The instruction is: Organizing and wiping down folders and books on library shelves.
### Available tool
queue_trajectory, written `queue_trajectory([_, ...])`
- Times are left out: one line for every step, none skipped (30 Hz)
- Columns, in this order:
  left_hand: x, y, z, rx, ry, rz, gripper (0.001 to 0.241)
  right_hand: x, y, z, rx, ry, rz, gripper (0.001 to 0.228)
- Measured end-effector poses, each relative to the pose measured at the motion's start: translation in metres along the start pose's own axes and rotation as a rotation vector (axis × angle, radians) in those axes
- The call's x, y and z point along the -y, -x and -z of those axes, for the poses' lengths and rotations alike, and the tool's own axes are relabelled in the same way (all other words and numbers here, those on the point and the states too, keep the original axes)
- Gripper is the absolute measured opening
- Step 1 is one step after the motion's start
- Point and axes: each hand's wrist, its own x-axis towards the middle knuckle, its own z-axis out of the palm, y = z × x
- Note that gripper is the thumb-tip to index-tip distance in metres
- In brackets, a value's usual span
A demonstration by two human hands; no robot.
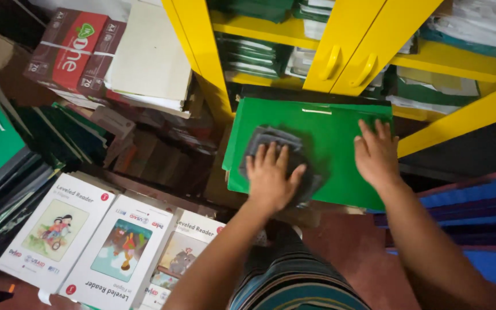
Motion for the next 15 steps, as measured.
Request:
queue_trajectory([-0.005, -0.007, -0.002, -0.073, 0.200, 0.014, 0.071, 0.016, -0.002, 0.002, -0.235, -0.005, 0.297, 0.051])
queue_trajectory([-0.010, -0.014, -0.003, -0.146, 0.400, 0.025, 0.070, 0.032, -0.004, 0.005, -0.473, -0.008, 0.592, 0.048])
queue_trajectory([-0.009, -0.021, 0.001, -0.148, 0.401, 0.021, 0.070, 0.077, 0.007, 0.019, -0.477, -0.006, 0.591, 0.048])
queue_trajectory([-0.007, -0.029, 0.006, -0.295, 0.551, -0.010, 0.061, 0.122, 0.019, 0.032, -0.388, -0.133, 0.612, 0.042])
queue_trajectory([-0.007, -0.032, 0.008, -0.435, 0.705, -0.038, 0.053, 0.166, 0.036, 0.044, -0.292, -0.257, 0.624, 0.036])
queue_trajectory([0.003, -0.033, 0.005, -0.428, 0.710, -0.040, 0.053, 0.160, 0.038, 0.029, -0.290, -0.254, 0.617, 0.036])
queue_trajectory([0.014, -0.037, 0.002, -0.441, 0.555, -0.028, 0.051, 0.155, 0.039, 0.014, -0.102, -0.014, 0.514, 0.055])
queue_trajectory([0.025, -0.042, -0.001, -0.452, 0.400, -0.018, 0.050, 0.149, 0.040, -0.001, 0.086, 0.221, 0.402, 0.075])
queue_trajectory([0.036, -0.041, -0.010, -0.449, 0.404, -0.026, 0.050, 0.135, 0.031, 0.002, 0.083, 0.223, 0.393, 0.075])
queue_trajectory([0.046, -0.041, -0.018, -0.301, 0.262, 0.010, 0.057, 0.121, 0.023, 0.005, -0.036, 0.246, 0.483, 0.067])
queue_trajectory([0.056, -0.040, -0.028, -0.148, 0.120, 0.043, 0.066, 0.106, 0.016, 0.007, -0.153, 0.268, 0.567, 0.060])
queue_trajectory([0.053, -0.033, -0.027, -0.141, 0.122, 0.033, 0.066, 0.080, 0.016, 0.011, -0.153, 0.269, 0.555, 0.060])
queue_trajectory([0.050, -0.031, -0.025, -0.104, 0.085, 0.021, 0.070, 0.055, 0.011, 0.016, -0.184, 0.279, 0.422, 0.056])
queue_trajectory([0.048, -0.029, -0.022, -0.068, 0.048, 0.010, 0.077, 0.031, 0.006, 0.022, -0.215, 0.286, 0.289, 0.052])
queue_trajectory([0.048, -0.030, -0.023, -0.067, 0.049, 0.006, 0.077, 0.015, -0.001, 0.013, -0.217, 0.287, 0.286, 0.052])
